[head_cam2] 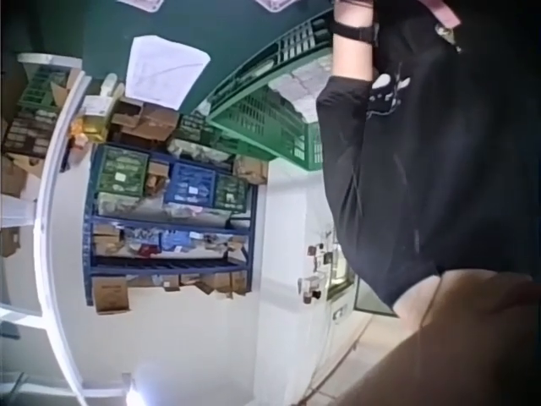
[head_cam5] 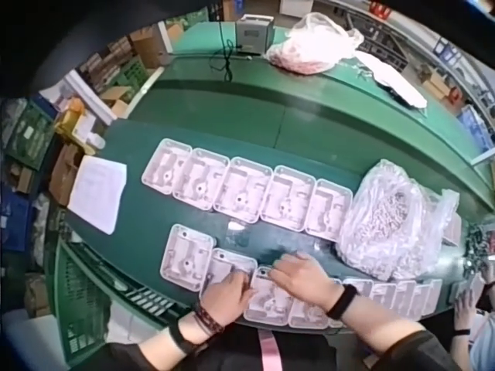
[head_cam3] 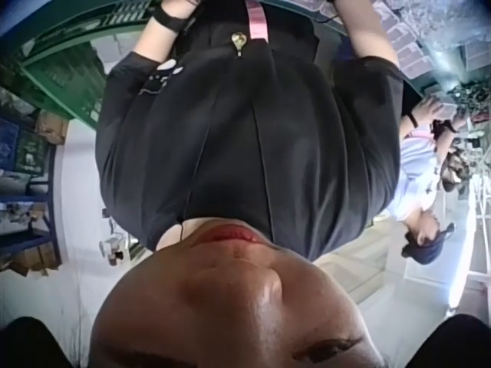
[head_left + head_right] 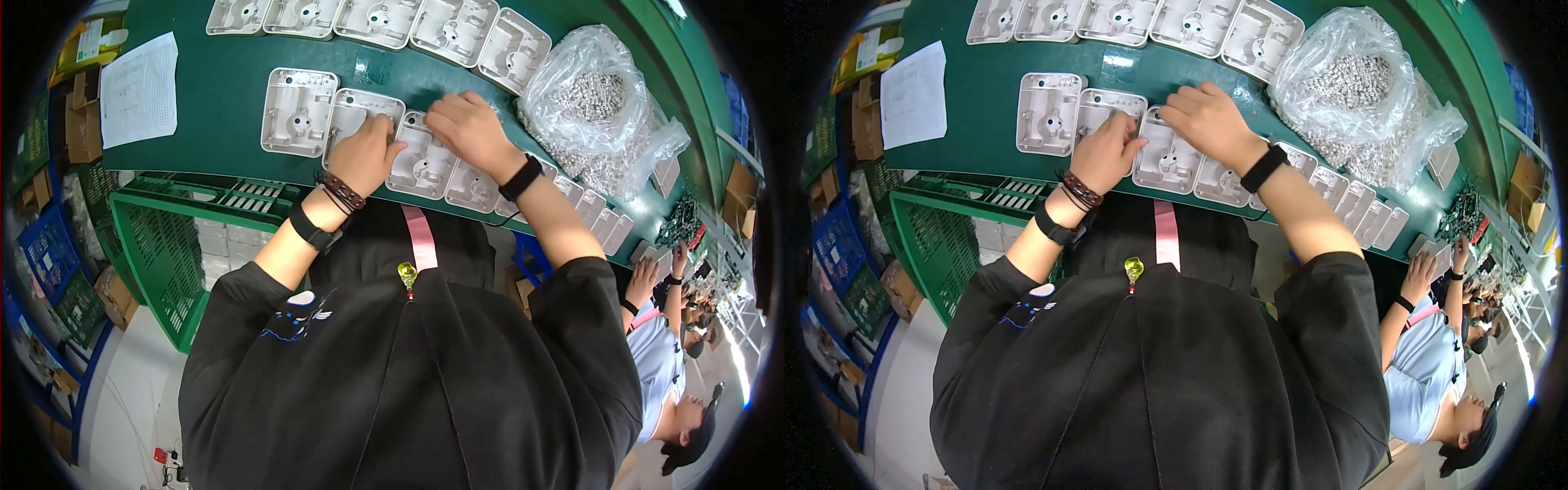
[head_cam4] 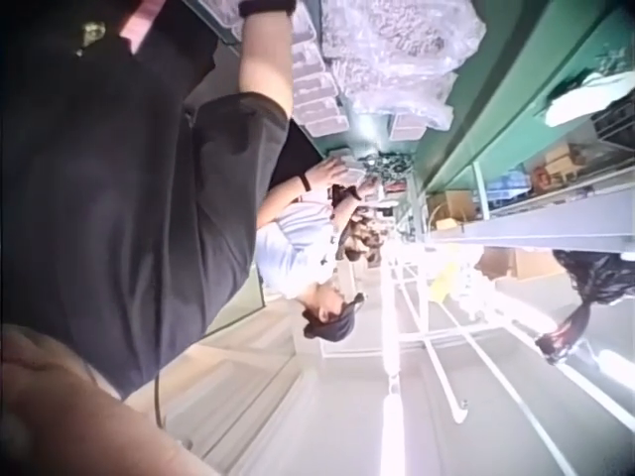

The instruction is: Sorting small electronic components and placing them into individual compartments of plastic trays.

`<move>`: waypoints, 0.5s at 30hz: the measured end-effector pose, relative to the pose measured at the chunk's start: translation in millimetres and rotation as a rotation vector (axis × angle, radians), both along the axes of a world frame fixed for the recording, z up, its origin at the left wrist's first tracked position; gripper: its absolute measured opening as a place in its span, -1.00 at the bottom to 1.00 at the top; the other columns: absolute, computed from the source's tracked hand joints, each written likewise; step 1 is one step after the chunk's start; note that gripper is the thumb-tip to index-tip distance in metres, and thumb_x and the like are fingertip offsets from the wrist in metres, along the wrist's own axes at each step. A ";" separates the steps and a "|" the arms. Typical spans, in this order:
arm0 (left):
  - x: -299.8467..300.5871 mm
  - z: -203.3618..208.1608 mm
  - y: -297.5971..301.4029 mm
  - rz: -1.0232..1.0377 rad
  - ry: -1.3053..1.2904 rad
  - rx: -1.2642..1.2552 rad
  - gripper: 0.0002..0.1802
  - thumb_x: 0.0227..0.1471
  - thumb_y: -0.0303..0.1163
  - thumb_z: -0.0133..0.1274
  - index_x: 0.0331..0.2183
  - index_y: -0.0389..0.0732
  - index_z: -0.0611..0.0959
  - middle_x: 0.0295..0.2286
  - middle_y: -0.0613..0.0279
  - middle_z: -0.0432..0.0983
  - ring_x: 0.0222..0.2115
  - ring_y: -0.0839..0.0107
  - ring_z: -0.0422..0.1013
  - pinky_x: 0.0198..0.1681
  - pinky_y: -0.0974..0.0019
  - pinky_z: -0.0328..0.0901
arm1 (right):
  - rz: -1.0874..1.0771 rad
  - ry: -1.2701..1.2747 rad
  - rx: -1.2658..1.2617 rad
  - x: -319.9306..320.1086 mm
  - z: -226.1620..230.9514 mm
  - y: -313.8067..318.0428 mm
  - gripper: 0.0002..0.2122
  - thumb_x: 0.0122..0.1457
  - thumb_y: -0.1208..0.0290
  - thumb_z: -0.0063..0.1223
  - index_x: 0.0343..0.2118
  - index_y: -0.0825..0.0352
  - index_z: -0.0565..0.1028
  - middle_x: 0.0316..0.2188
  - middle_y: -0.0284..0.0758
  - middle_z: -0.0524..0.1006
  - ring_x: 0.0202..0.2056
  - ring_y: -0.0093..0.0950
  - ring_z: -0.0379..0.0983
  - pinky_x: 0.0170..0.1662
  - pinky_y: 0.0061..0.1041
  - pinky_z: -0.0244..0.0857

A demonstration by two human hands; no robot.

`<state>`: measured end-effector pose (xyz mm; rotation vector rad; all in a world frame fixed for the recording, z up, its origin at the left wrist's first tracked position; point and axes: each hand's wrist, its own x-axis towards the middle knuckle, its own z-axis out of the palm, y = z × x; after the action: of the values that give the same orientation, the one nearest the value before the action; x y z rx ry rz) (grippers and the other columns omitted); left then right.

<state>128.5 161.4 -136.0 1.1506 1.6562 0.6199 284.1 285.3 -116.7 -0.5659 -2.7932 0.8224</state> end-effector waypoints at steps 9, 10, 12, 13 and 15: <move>2.8 -0.4 -2.6 -0.157 0.426 0.063 -0.70 -0.15 -0.25 0.05 -0.39 -0.22 0.37 -0.49 0.08 0.43 -0.53 0.07 0.39 -0.53 0.16 0.30 | 0.299 -0.080 0.307 -15.9 -22.6 10.3 -0.89 -0.17 0.42 -0.10 -0.55 0.20 0.48 -0.28 -0.43 0.35 -0.21 -0.50 0.24 -0.17 -0.54 0.11; 2.0 0.4 -2.4 -0.162 0.428 0.056 -0.68 -0.16 -0.25 0.05 -0.40 -0.24 0.37 -0.48 0.07 0.43 -0.53 0.06 0.40 -0.53 0.17 0.31 | 0.291 -0.054 0.321 -14.1 -20.3 10.5 -0.88 -0.15 0.43 -0.11 -0.54 0.19 0.50 -0.28 -0.42 0.35 -0.21 -0.48 0.24 -0.16 -0.53 0.11; 0.7 0.1 -4.0 -0.167 0.446 0.088 -0.68 -0.13 -0.22 0.03 -0.39 -0.24 0.37 -0.49 0.10 0.43 -0.55 0.12 0.40 -0.55 0.21 0.30 | 0.287 -0.046 0.300 -6.9 -15.7 11.8 -0.88 -0.15 0.43 -0.08 -0.52 0.19 0.50 -0.28 -0.40 0.34 -0.20 -0.46 0.23 -0.15 -0.52 0.11; -0.1 0.0 -4.8 -0.175 0.461 0.117 -0.68 -0.10 -0.20 0.01 -0.38 -0.24 0.38 -0.50 0.13 0.44 -0.57 0.18 0.41 -0.57 0.26 0.29 | 0.280 -0.041 0.275 -3.7 -12.4 12.2 -0.87 -0.15 0.44 -0.06 -0.50 0.19 0.51 -0.28 -0.39 0.34 -0.20 -0.44 0.23 -0.14 -0.51 0.11; -4.6 6.2 -0.5 -0.180 0.486 0.153 -0.68 -0.08 -0.18 -0.01 -0.38 -0.24 0.39 -0.51 0.16 0.44 -0.59 0.23 0.41 -0.59 0.30 0.28 | 0.275 -0.028 0.260 -4.5 -5.1 11.3 -0.87 -0.14 0.45 -0.04 -0.47 0.19 0.51 -0.28 -0.37 0.33 -0.19 -0.43 0.22 -0.13 -0.50 0.11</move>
<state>123.8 161.0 -129.8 1.6374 1.8997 0.3725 279.6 296.6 -121.9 -0.1546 -2.9788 0.4827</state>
